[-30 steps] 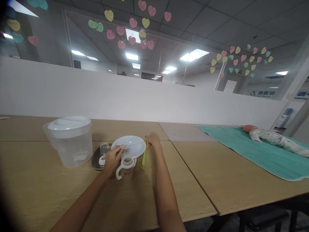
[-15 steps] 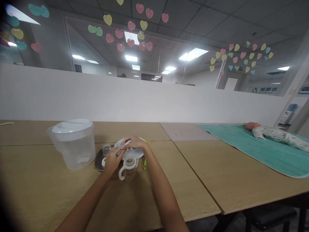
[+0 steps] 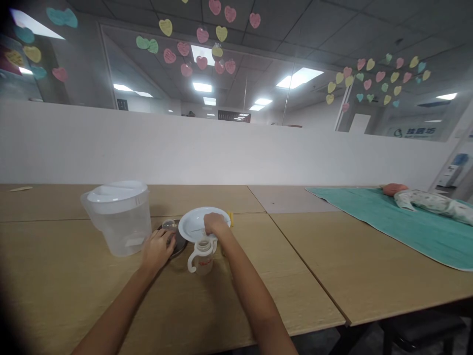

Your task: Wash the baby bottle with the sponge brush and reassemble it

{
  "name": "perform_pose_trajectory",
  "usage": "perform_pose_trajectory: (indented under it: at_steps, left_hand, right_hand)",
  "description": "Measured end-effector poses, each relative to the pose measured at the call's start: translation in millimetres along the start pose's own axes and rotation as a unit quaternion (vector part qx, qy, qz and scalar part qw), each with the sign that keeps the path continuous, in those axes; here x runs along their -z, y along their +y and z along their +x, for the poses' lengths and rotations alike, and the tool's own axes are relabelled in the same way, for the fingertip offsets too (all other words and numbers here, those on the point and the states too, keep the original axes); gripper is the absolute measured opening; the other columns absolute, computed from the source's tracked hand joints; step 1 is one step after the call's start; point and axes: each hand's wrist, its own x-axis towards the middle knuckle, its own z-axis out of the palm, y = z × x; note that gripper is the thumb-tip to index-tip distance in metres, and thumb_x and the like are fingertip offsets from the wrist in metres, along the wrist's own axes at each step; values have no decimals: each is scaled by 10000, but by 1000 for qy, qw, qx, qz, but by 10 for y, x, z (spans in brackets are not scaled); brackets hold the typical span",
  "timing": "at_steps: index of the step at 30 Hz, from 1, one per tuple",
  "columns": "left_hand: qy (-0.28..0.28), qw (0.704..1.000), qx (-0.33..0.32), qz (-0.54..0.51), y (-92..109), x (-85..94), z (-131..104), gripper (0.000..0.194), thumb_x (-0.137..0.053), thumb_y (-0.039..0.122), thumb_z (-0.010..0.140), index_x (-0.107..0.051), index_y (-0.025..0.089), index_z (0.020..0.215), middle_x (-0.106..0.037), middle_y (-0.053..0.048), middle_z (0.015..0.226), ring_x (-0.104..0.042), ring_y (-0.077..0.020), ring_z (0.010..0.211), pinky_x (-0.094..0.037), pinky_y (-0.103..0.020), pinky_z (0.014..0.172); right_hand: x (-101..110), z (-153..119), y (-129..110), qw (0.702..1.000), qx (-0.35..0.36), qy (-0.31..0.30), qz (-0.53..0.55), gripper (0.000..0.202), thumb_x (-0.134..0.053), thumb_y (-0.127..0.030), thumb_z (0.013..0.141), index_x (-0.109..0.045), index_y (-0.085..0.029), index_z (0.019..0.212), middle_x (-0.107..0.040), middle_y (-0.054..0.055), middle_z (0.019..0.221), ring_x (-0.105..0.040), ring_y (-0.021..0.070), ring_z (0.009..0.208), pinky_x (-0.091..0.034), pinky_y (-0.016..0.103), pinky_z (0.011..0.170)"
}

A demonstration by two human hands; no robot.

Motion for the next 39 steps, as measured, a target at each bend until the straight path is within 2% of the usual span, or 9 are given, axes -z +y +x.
perform_pose_trajectory:
  at_steps: [3,8,11,12,15,19,24,31,39]
  left_hand:
    - [-15,1000,8,-6,23,-22,-7,301,-389,269,835,-660,174,924,-634,-101,926,-552,-250,872,-411,-364,759]
    - [-29,999,25,0,22,-43,-22,280,-412,264,815,-651,166,923,-647,-111,909,-559,-265,874,-412,-369,756]
    - [-21,999,42,-4,21,-50,-19,293,-408,254,809,-632,144,962,-654,-127,903,-567,-275,872,-409,-376,750]
    - [-18,999,47,-8,22,-50,-17,300,-402,248,810,-624,135,976,-654,-132,909,-568,-276,873,-408,-376,752]
    - [-29,998,54,-18,36,-38,-11,296,-382,239,818,-614,118,958,-652,-136,899,-570,-273,865,-404,-371,757]
    - [-54,996,63,-8,66,0,-5,276,-356,242,836,-607,129,847,-646,-130,829,-574,-259,825,-401,-355,740]
    - [-16,998,63,-22,72,28,5,263,-349,265,853,-582,147,820,-632,-110,776,-573,-243,792,-396,-341,714]
    - [69,993,63,-77,65,79,3,257,-339,346,882,-526,179,825,-610,-70,775,-556,-227,762,-384,-330,694]
    - [102,985,70,-124,78,113,10,264,-342,382,889,-512,190,827,-604,-54,809,-546,-211,792,-379,-320,722]
  right_hand:
    - [-96,-10,-52,1000,7,-12,-3,272,-719,-127,570,-701,-125,841,-686,159,956,-638,262,882,-457,271,659]
    - [-93,-16,-87,997,59,8,39,151,-615,-296,757,-705,-184,804,-706,68,859,-639,161,777,-410,201,611]
    - [89,-59,-63,991,58,106,52,271,-463,-337,877,-671,-179,952,-680,91,987,-606,164,898,-391,215,683]
    - [170,-94,-52,983,54,164,62,289,-445,-347,889,-662,-169,957,-676,98,988,-599,166,899,-385,219,692]
    - [413,-262,-21,955,106,239,138,330,-410,-389,907,-643,-158,873,-683,63,854,-597,125,761,-382,201,654]
    - [615,-529,8,930,185,182,261,321,-411,-382,902,-601,-135,825,-649,26,711,-561,73,556,-383,167,537]
    - [666,-680,36,946,198,96,237,242,-487,-304,860,-611,-120,764,-597,-6,572,-507,55,455,-360,159,479]
    - [697,-709,39,953,191,101,213,218,-497,-280,847,-607,-127,736,-589,-11,544,-497,51,435,-348,160,476]
    - [721,-776,23,942,203,123,236,217,-486,-297,854,-604,-138,767,-609,-9,615,-527,52,461,-358,154,473]
